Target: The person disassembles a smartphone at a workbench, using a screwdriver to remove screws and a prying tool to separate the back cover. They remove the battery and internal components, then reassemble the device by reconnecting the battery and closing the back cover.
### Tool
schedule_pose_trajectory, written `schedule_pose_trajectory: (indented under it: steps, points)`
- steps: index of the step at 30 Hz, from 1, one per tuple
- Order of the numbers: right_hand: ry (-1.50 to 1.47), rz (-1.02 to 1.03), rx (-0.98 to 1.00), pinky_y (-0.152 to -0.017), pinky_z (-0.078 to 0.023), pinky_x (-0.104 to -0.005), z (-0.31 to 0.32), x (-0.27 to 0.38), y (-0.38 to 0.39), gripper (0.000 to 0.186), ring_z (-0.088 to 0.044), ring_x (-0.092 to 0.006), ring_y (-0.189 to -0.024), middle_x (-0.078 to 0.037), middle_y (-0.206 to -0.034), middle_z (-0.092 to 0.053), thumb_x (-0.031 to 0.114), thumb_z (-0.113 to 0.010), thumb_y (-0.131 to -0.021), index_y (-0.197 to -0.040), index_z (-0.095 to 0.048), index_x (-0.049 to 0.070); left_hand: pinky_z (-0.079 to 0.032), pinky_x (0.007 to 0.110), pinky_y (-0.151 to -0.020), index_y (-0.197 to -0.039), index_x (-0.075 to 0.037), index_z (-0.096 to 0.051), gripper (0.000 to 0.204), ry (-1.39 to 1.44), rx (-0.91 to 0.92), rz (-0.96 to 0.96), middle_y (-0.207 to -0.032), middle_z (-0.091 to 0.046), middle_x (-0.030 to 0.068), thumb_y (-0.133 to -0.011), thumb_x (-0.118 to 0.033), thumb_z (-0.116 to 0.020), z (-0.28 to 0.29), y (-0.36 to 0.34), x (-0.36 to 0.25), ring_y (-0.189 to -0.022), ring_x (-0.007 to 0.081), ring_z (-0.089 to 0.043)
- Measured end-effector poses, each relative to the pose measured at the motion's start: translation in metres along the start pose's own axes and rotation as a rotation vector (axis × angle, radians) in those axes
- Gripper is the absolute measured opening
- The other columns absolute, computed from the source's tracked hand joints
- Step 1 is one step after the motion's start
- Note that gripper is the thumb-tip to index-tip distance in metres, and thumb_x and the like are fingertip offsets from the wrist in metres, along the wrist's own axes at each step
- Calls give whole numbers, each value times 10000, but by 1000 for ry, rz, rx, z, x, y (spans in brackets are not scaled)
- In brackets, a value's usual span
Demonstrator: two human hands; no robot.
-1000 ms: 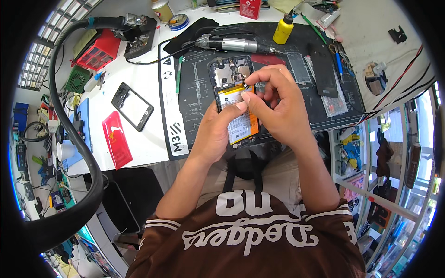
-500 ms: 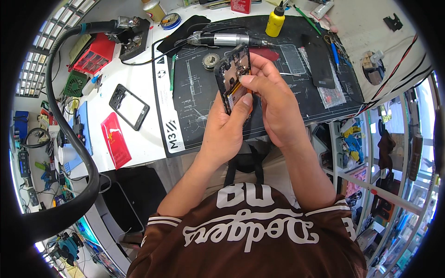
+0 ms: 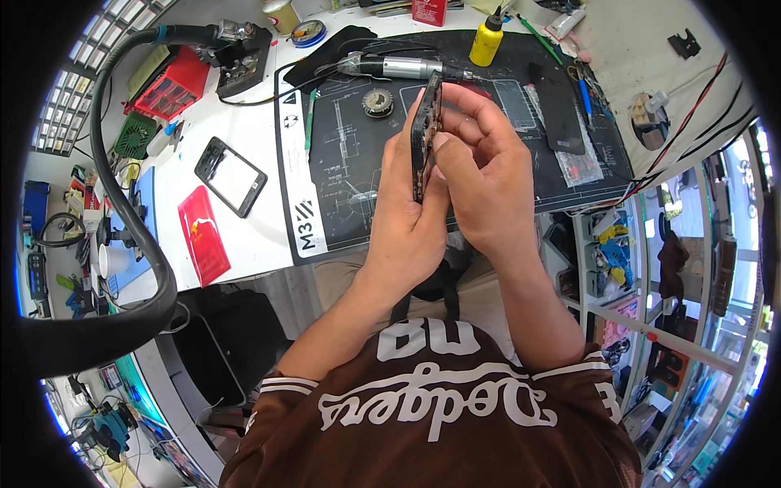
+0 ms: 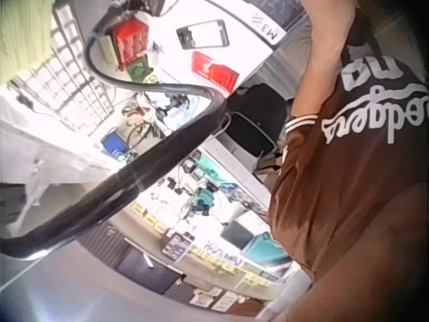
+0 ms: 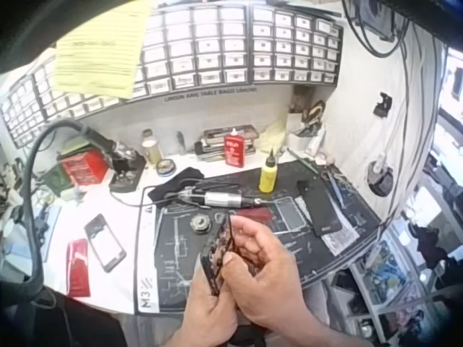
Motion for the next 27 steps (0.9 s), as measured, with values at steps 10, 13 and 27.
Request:
schedule_pose_trajectory:
  steps: [10, 13, 27]
  points:
    - [213, 91, -57, -978, -602, -353, -5, 11, 15, 522, -757, -178, -1018, -224, -1256, -777, 65, -670, -943, -1450, -624, -52, -471, 391, -1134, -1694, -57, -321, 640, 18, -22, -43, -1460, -503, 197, -1082, 15, -494, 3, 6, -4, -1329, 271, -575]
    - [200, 215, -37, -961, -610, -365, -2, 7, 13, 509, -746, -204, -1083, -221, -1328, -743, 55, -659, -946, -1448, -639, -21, -477, 378, -1123, -1649, -35, -377, 567, 87, -50, 6, -1451, -556, 165, -1099, -21, -512, 5, 8, -8, -1297, 238, -605]
    - [644, 528, 148, -860, -559, -335, 2, 6, -3, 358, -655, -237, -1140, -167, -1399, -652, 20, -697, -878, -1227, -753, 73, -547, 381, -1040, -1484, -13, -537, 440, 535, 100, 307, -1325, -680, 114, -1082, -193, -549, 36, -2, -4, -1195, 199, -676]
Point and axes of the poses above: each hand's wrist, its own y-axis away from the middle knuckle, its own z-axis out of the back of the hand, x = y × z, the point moved 3 cm from there along -y, towards the middle knuckle
